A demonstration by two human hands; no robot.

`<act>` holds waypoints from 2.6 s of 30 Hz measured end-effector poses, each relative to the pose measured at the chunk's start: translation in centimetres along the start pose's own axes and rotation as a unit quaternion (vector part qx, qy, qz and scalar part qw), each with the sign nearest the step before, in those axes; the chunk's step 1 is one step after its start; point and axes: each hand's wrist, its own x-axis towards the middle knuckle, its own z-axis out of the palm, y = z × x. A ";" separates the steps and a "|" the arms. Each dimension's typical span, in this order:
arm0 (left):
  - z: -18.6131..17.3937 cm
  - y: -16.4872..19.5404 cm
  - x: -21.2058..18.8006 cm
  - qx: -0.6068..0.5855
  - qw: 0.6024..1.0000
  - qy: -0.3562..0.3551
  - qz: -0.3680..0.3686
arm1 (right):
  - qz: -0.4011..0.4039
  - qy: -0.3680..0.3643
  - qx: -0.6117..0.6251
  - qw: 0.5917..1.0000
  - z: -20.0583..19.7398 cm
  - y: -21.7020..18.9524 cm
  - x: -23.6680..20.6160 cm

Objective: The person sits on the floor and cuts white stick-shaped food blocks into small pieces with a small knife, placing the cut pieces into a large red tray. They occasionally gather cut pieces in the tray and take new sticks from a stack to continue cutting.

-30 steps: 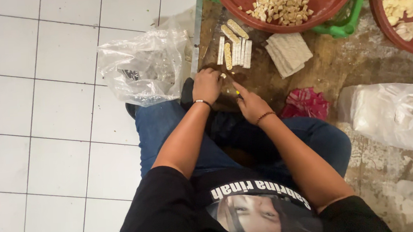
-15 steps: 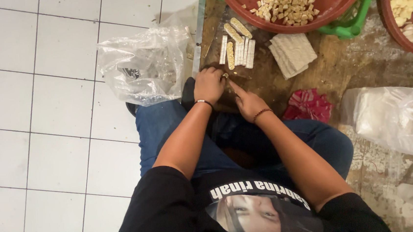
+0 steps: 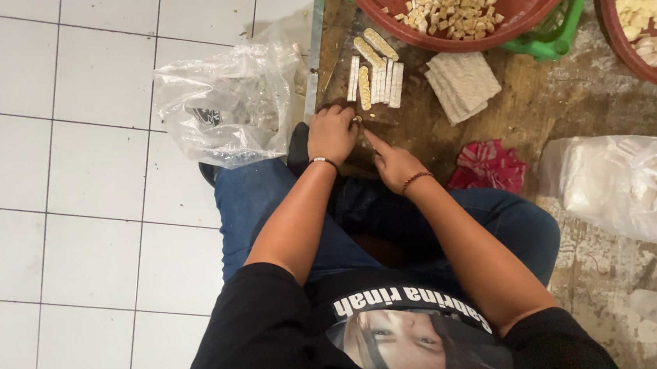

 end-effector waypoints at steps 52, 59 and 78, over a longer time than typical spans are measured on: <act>-0.5 0.4 0.0 0.024 0.999 -0.020 -0.032 | 0.011 0.000 0.007 1.000 0.3 -0.1 0.1; -0.1 0.2 -0.2 0.036 0.999 -0.017 -0.022 | 0.027 -0.004 -0.001 1.000 0.6 0.5 -1.1; -0.4 0.0 -0.3 0.029 0.999 -0.013 0.008 | 0.014 0.029 -0.032 0.999 -0.3 -0.9 -0.4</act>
